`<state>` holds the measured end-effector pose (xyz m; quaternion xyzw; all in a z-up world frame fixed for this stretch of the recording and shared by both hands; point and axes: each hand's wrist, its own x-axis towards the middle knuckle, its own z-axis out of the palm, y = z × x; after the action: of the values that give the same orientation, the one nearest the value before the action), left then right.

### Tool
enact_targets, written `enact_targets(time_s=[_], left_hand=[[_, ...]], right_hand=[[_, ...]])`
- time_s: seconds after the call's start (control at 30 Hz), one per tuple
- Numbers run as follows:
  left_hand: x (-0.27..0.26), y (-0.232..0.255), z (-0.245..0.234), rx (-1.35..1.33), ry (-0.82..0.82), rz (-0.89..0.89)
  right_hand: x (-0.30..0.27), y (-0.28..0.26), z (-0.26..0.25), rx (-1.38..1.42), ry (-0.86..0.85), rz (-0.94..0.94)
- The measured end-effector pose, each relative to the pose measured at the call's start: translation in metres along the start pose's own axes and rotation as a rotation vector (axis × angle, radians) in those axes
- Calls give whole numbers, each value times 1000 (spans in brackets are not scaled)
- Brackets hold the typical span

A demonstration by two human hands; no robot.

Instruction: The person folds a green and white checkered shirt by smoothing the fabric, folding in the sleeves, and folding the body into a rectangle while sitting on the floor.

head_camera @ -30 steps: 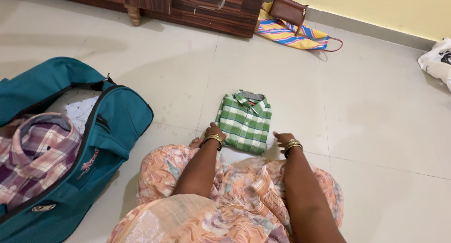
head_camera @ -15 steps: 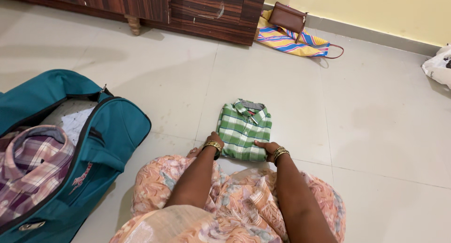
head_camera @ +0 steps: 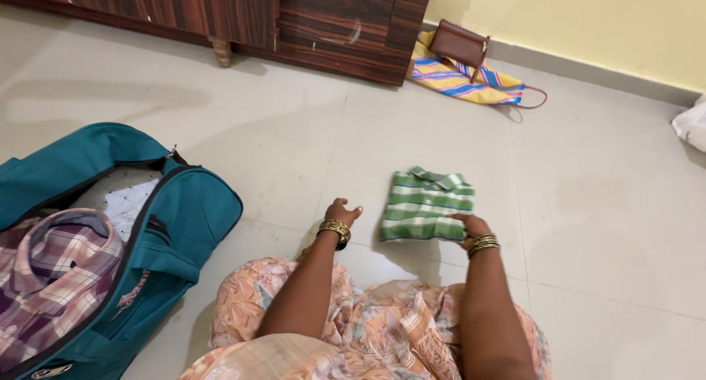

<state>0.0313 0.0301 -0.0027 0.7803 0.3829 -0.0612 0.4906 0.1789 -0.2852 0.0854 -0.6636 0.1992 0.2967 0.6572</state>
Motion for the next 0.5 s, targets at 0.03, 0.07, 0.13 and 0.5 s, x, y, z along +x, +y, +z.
enact_targets(time_s=[0.03,0.07,0.13,0.5], left_hand=[[-1,4,-8,-115,41,43],[-3,8,-17,-231,82,87],[-8,14,-39,-279,141,159],[-53,-18,-145,-577,458,329]], right_hand=[[0,-12,-8,-96,51,-45],[-1,-26,-16,-211,100,-97],[-2,-51,-23,-450,204,-211],[-46,18,82,-2126,-24,-657]])
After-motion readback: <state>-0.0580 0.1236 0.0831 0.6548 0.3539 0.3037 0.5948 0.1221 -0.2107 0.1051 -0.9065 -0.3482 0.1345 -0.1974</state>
